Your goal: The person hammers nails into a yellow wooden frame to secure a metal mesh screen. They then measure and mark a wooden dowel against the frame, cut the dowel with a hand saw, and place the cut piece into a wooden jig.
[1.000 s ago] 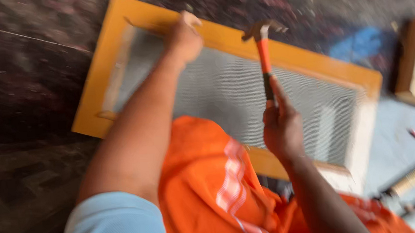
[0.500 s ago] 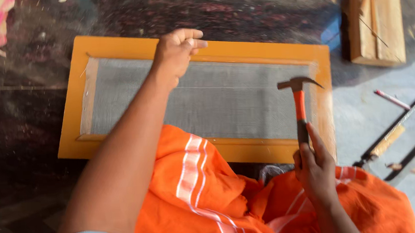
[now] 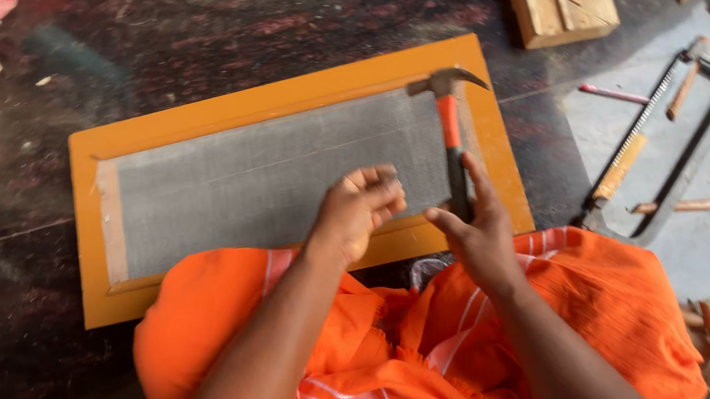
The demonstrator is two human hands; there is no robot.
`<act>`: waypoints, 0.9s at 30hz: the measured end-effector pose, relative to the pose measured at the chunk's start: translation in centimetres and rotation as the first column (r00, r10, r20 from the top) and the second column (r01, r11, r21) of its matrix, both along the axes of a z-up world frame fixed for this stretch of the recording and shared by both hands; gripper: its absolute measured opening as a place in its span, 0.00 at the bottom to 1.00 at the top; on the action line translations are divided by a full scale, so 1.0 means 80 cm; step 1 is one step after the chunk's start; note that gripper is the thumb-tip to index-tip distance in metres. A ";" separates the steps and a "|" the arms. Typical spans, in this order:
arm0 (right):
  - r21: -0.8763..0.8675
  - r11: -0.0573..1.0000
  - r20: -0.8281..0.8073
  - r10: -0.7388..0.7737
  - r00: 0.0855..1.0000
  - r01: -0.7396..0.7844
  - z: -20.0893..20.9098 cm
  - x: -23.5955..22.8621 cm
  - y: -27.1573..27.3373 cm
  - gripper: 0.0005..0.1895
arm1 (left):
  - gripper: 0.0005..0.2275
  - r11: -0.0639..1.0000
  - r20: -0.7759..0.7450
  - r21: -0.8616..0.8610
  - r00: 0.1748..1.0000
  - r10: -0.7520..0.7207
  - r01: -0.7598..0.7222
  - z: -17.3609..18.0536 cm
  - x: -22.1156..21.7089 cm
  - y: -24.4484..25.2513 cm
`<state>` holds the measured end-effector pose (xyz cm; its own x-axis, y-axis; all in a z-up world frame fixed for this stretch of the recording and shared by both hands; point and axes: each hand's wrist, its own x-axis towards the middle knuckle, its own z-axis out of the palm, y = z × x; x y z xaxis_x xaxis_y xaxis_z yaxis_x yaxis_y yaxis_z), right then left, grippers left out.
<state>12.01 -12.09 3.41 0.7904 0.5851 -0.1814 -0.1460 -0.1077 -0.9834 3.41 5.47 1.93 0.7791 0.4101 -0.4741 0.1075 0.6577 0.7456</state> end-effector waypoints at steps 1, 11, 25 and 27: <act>0.016 1.000 -0.007 0.006 1.000 -0.006 0.000 0.000 0.002 0.48 | 0.10 0.999 -0.040 -0.002 0.998 -0.053 0.053 -0.004 0.001 -0.011; -0.018 0.997 -0.019 0.081 0.997 -0.081 -0.001 0.006 0.003 0.46 | 0.10 0.967 -0.078 -0.170 0.976 -0.204 0.188 -0.023 0.003 -0.034; 0.002 1.000 -0.082 0.001 0.997 -0.001 0.002 0.010 0.018 0.47 | 0.08 0.485 -0.479 0.681 0.834 -0.272 0.549 -0.025 0.026 -0.027; -0.041 0.999 -0.078 -0.018 0.997 0.015 0.002 0.009 0.019 0.47 | 0.07 0.511 -0.488 0.708 0.861 -0.146 0.488 -0.034 0.037 0.004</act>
<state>12.77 -10.55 3.60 0.7822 0.5631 -0.2665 -0.2244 -0.1445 -0.9637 6.39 5.76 -0.76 0.8012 0.4977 -0.3321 0.5224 -0.3111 0.7939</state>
